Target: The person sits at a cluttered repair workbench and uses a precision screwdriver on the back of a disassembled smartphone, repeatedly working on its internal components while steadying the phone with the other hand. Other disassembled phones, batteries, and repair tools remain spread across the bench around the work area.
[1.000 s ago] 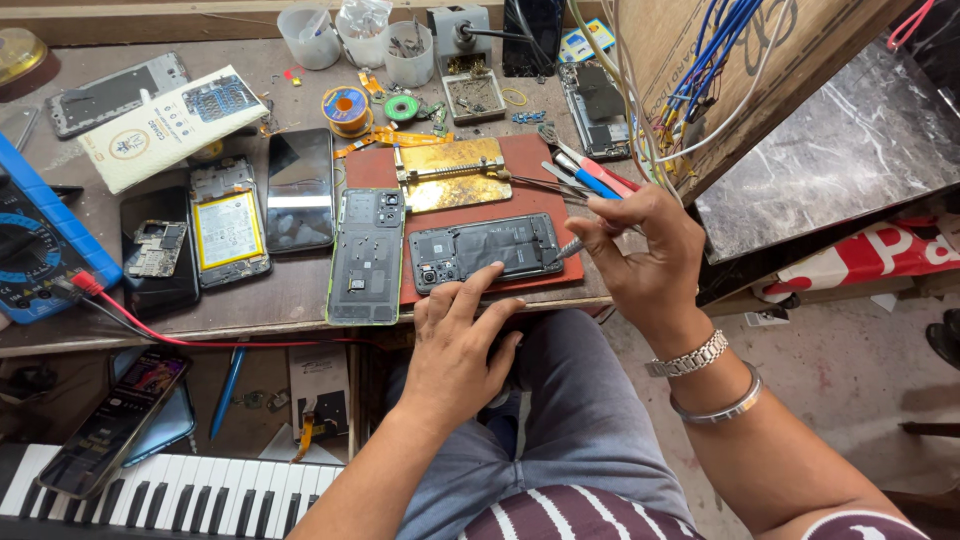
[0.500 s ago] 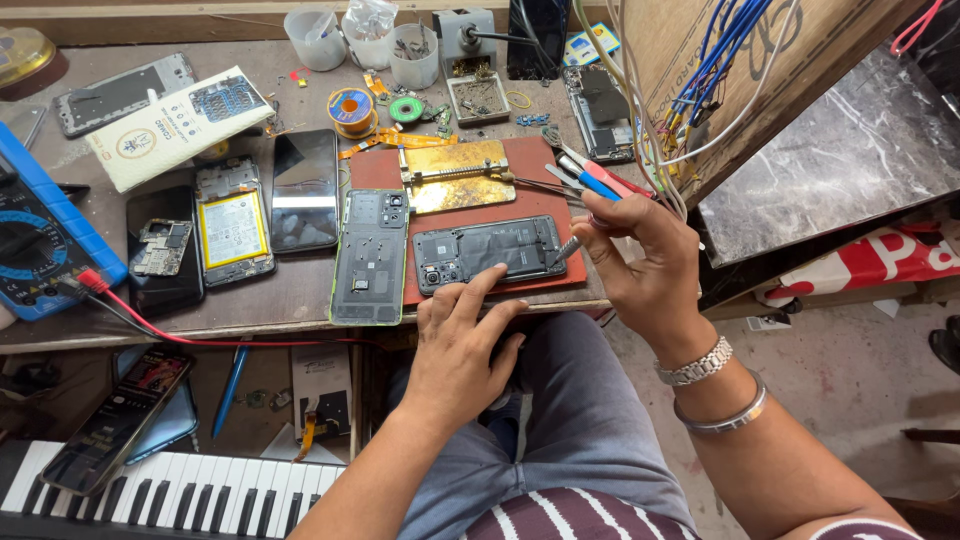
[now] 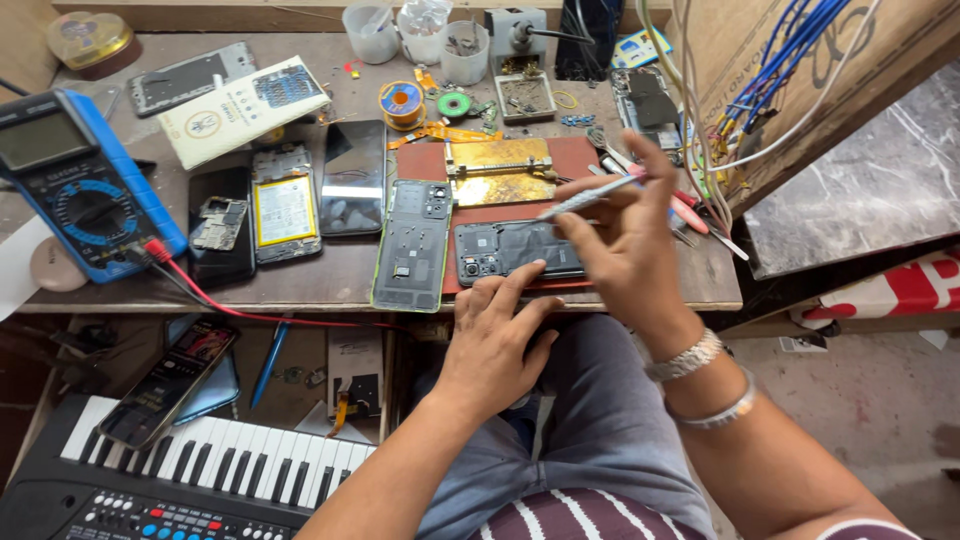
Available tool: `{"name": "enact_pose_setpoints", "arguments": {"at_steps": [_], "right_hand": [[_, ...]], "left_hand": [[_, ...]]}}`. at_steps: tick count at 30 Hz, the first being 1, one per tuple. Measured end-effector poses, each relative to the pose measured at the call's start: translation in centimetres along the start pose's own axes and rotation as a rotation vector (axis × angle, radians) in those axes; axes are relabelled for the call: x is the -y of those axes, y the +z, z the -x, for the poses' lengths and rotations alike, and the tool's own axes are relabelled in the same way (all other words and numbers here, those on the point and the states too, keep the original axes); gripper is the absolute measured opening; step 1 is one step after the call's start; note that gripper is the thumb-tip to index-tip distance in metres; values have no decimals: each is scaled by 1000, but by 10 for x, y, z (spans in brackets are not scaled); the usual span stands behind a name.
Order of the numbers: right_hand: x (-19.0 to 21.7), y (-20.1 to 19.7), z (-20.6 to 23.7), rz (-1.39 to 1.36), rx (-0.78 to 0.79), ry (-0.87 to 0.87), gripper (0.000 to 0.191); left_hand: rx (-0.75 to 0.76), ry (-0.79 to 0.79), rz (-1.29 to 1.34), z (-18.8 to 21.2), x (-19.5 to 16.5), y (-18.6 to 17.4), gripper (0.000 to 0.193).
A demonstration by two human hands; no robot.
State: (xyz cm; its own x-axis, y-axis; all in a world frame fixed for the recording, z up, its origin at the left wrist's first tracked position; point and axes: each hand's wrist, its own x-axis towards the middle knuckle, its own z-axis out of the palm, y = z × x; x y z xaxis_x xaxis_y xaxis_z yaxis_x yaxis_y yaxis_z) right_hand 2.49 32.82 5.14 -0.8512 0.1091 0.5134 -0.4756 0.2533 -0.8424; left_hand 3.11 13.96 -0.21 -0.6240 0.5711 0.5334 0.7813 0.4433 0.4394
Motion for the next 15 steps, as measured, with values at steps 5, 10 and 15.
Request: {"name": "enact_pose_setpoints", "arguments": {"at_steps": [5, 10, 15], "right_hand": [[-13, 46, -21, -96, 142, 8, 63], [-20, 72, -35, 8, 244, 13, 53], [-23, 80, -38, 72, 262, -27, 52]], "left_hand": [[-9, 2, 20, 0, 3, 1, 40], [-10, 0, 40, 2, 6, 3, 34], [-13, 15, 40, 4, 9, 5, 38]]}}
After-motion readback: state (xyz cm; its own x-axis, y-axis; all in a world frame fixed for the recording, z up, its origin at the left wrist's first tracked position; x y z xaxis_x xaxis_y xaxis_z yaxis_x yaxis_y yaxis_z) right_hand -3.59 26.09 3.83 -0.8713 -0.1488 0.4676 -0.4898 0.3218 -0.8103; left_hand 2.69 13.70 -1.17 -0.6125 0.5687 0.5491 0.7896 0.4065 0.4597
